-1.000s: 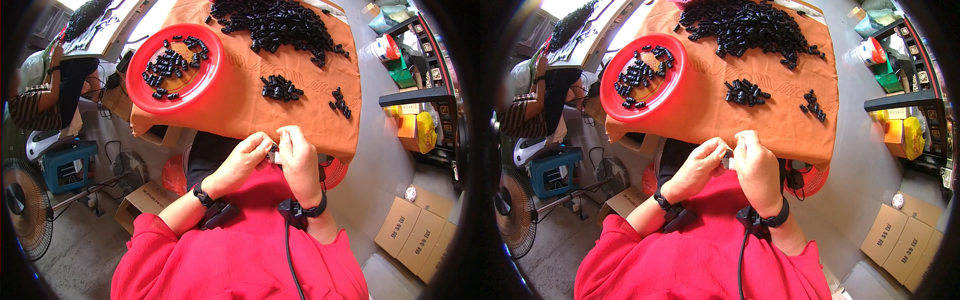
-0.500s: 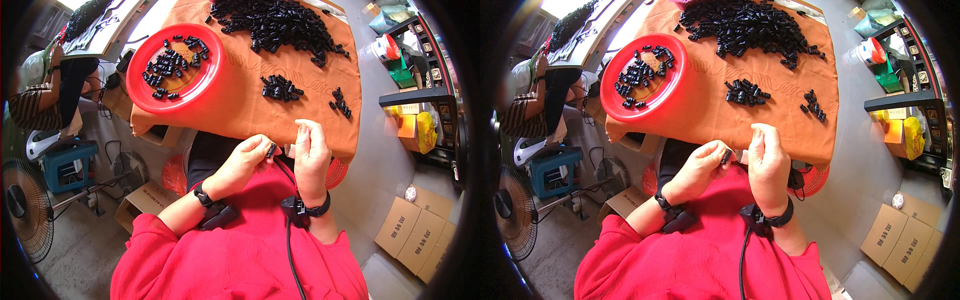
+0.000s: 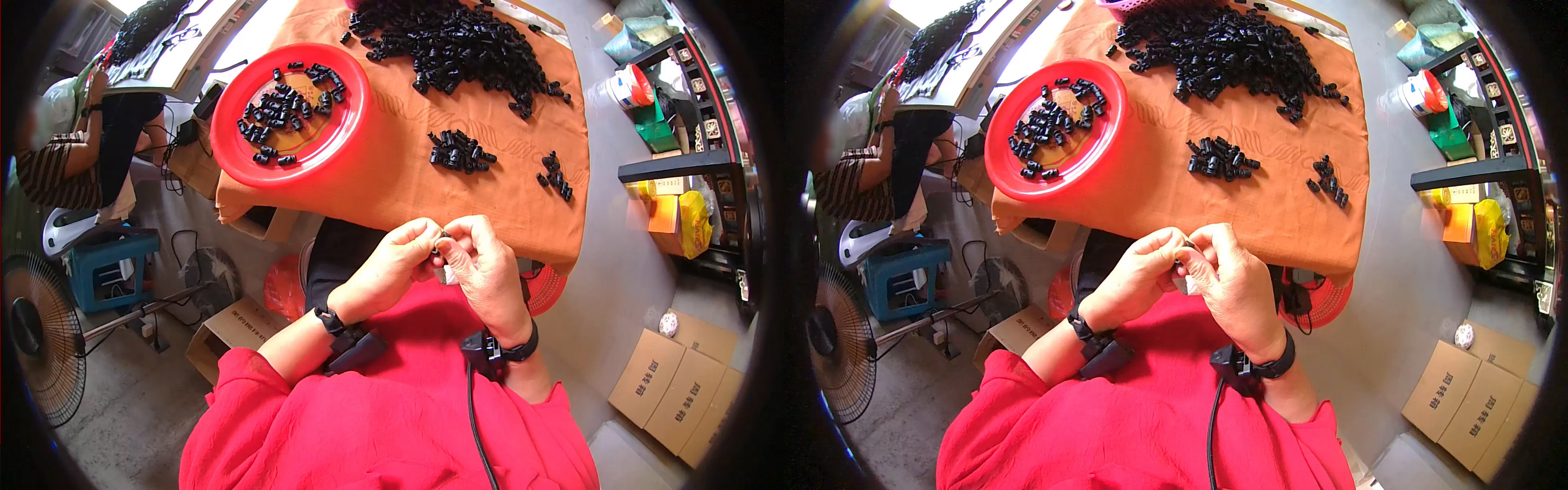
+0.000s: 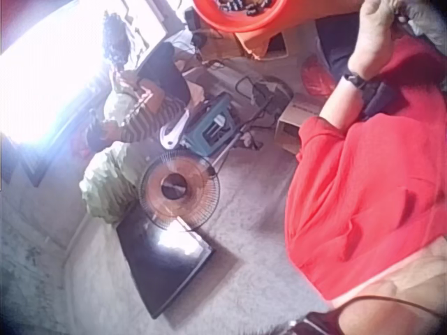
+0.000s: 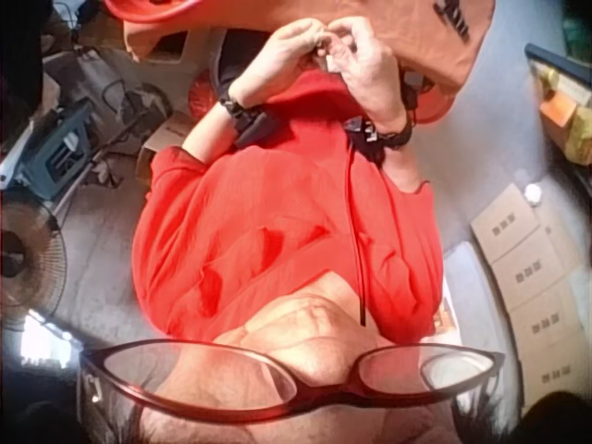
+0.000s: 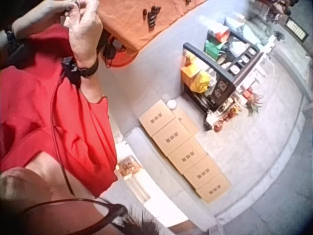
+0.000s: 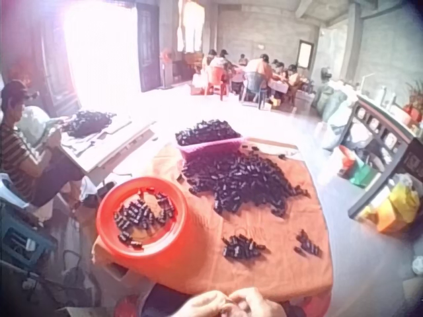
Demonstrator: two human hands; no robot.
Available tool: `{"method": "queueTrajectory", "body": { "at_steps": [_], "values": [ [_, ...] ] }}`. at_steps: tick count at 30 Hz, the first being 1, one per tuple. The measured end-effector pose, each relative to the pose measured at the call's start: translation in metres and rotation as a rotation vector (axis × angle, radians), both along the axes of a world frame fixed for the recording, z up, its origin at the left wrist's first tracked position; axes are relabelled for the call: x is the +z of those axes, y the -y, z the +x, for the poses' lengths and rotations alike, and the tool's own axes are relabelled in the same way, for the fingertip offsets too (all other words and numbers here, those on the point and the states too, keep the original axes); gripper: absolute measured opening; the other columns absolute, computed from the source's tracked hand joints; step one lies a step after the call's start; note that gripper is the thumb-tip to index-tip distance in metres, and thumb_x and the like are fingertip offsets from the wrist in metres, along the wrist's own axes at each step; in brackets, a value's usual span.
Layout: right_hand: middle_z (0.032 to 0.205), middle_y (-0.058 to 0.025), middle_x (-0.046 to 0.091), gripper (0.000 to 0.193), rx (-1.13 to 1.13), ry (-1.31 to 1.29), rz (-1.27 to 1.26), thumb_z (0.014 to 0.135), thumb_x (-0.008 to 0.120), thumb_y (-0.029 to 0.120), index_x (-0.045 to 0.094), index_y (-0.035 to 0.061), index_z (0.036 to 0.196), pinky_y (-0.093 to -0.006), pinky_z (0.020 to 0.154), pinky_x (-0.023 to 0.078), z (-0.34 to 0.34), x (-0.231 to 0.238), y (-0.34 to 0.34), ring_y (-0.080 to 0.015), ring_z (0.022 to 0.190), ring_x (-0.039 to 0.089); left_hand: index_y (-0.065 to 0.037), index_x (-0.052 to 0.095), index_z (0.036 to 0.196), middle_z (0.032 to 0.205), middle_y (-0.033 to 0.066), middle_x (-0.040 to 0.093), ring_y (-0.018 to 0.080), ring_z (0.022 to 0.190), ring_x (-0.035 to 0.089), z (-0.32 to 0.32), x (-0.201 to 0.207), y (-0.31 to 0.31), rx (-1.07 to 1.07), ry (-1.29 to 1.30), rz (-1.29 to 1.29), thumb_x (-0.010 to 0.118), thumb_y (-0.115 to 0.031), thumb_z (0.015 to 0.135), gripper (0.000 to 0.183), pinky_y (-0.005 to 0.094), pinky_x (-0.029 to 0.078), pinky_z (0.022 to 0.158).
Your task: Assemble small black plastic shoe components manually.
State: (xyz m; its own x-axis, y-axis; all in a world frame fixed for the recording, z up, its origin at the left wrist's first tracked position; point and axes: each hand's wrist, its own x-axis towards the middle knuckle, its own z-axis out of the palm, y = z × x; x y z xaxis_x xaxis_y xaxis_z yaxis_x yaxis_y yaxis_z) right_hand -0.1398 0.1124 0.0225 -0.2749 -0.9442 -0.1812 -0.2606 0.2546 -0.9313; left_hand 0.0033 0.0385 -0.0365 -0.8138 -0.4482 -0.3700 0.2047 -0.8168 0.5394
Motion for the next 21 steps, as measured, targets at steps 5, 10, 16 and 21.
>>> {"method": "queueTrajectory", "body": {
  "at_steps": [5, 10, 16, 21],
  "values": [
    [0.074, -0.0043, 0.066, 0.015, -0.015, 0.057, -0.056, 0.102, 0.058, 0.017, 0.057, 0.0027, 0.098, -0.0254, 0.059, 0.051, -0.002, -0.012, 0.000, -0.0098, 0.063, 0.063, -0.009, 0.055, 0.097, 0.087, -0.0011, 0.055, 0.0087, 0.079, 0.051, 0.000, -0.001, 0.002, -0.007, -0.027, 0.004, 0.051, -0.030, 0.105, 0.023, 0.0259, 0.045, 0.072],
    [0.073, -0.0035, 0.066, 0.013, -0.053, 0.177, -0.098, 0.102, 0.057, 0.015, 0.058, 0.0030, 0.098, -0.0247, 0.058, 0.050, -0.001, -0.010, 0.002, -0.0081, 0.062, 0.061, -0.008, 0.055, 0.097, 0.086, -0.0005, 0.054, 0.0098, 0.079, 0.052, 0.000, -0.005, 0.005, -0.030, -0.034, -0.020, 0.050, -0.030, 0.106, 0.024, 0.0268, 0.046, 0.074],
    [0.073, -0.0031, 0.062, 0.013, 0.010, 0.025, -0.090, 0.102, 0.056, 0.015, 0.058, 0.0026, 0.098, -0.0237, 0.056, 0.049, -0.004, -0.011, 0.003, -0.0069, 0.061, 0.059, -0.008, 0.056, 0.098, 0.086, -0.0007, 0.055, 0.0093, 0.079, 0.052, 0.000, -0.003, 0.005, -0.016, 0.022, -0.044, 0.049, -0.031, 0.106, 0.025, 0.0276, 0.047, 0.074],
    [0.070, 0.0020, 0.055, 0.012, -0.130, 0.070, -0.032, 0.103, 0.055, 0.013, 0.060, 0.0020, 0.101, -0.0219, 0.054, 0.045, -0.014, -0.017, 0.000, -0.0040, 0.059, 0.052, -0.007, 0.059, 0.103, 0.083, 0.0018, 0.061, 0.0099, 0.061, 0.062, 0.002, 0.017, 0.023, 0.114, 0.283, -0.268, 0.050, -0.027, 0.106, 0.022, 0.0198, 0.041, 0.047]
  ]
}}
